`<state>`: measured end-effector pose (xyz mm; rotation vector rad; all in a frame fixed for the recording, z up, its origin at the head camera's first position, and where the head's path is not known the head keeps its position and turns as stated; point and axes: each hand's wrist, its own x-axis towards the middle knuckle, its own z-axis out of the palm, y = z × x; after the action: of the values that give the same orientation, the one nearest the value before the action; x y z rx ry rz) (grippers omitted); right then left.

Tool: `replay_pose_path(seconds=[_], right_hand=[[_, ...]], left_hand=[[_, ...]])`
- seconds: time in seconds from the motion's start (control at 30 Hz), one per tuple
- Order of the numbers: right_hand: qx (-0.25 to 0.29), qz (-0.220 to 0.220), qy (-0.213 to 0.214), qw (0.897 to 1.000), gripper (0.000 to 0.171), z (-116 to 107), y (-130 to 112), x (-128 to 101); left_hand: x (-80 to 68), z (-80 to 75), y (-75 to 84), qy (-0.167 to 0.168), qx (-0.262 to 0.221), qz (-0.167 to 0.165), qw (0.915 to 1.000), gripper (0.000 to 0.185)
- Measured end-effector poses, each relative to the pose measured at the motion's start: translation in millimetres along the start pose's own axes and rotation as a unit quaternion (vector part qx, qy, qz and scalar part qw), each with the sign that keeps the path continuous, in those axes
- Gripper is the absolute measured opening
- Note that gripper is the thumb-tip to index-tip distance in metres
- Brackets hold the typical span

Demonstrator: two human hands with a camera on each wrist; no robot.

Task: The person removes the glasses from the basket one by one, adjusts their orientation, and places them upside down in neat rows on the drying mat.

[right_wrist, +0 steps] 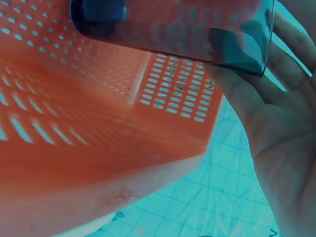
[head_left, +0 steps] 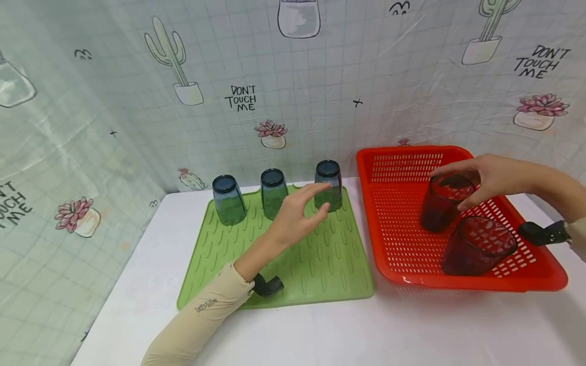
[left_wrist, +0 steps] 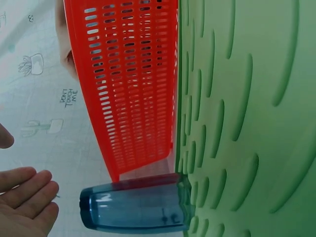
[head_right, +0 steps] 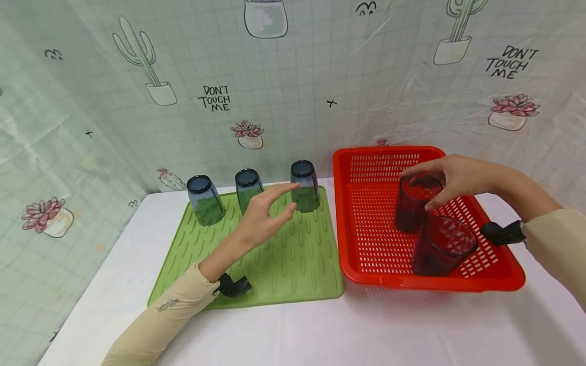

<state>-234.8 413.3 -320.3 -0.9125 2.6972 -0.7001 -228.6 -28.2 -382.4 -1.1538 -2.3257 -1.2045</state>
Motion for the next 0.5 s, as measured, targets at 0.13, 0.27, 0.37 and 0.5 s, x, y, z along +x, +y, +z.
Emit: replay_pose_path(seconds=[0.13,0.27,0.37,0.5], right_hand=[[-0.063,0.044,0.033,0.996,0.074,-6,-11,0],[-0.095,0.089,0.055,0.99,0.075,-13,-24,0],[-0.112,0.105,0.069,0.986,0.075,-17,-34,1],[-0.136,0.122,0.081,0.98,0.076,-20,-48,3]], left_hand=[[-0.3,1.9,3.1,0.0,-0.006,0.01,0.9999,0.044],[0.9,4.8,5.9,0.002,-0.01,0.026,0.9996,0.043],[1.3,7.0,8.0,-0.002,-0.013,0.032,0.9994,0.043],[0.8,9.0,10.1,-0.01,-0.018,0.029,0.9994,0.043]])
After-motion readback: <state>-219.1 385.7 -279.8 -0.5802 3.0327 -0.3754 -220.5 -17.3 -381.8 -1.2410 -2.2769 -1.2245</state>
